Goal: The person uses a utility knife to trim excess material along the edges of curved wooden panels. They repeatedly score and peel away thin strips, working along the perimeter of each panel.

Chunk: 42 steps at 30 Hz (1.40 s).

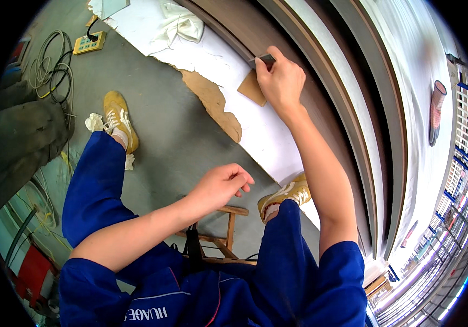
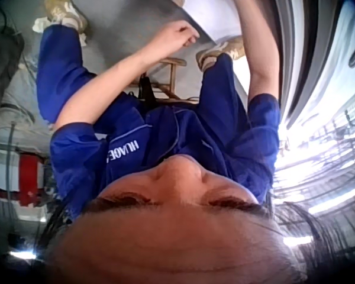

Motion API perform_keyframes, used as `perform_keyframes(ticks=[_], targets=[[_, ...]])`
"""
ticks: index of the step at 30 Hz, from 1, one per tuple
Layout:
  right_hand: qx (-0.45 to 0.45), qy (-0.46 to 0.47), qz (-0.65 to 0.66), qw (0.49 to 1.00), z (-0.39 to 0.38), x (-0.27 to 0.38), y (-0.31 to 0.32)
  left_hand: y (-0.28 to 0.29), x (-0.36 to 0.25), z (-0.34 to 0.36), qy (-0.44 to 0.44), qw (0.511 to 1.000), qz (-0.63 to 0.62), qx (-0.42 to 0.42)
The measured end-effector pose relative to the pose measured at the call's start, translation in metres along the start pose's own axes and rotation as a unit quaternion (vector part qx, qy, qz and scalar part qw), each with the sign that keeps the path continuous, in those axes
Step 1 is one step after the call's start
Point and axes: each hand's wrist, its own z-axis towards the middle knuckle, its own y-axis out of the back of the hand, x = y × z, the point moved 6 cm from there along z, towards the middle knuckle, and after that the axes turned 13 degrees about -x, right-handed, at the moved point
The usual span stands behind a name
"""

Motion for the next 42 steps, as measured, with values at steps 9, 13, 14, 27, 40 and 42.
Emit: perform_keyframes(ticks=[9,13,14,27,40,42], targets=[[-0.004,0.005,0.003,1.0,0.036,0.034,-0.044,0.005,-0.01,-0.007,-0.021,1.0,-0.002,-0.016],[-0.02,0.007,0.012,1.0,0.045,0.045,-0.06,0.009,-0.01,-0.012,-0.022,0.999,-0.009,-0.021],[-0.026,0.011,0.014,0.999,0.047,0.048,-0.063,0.011,-0.01,-0.013,-0.019,0.999,-0.01,-0.023],[0.071,-0.118,0.337,0.932,0.065,0.081,-0.053,0.035,-0.039,-0.019,-0.058,0.984,-0.139,-0.092],[0.146,-0.403,0.485,0.762,-0.148,0.016,0.114,0.006,-0.067,-0.023,-0.09,0.995,-0.023,0.027],[0.16,-0.413,0.545,0.712,-0.162,0.016,0.113,-0.007,-0.063,-0.025,-0.105,0.994,0.033,-0.002]])
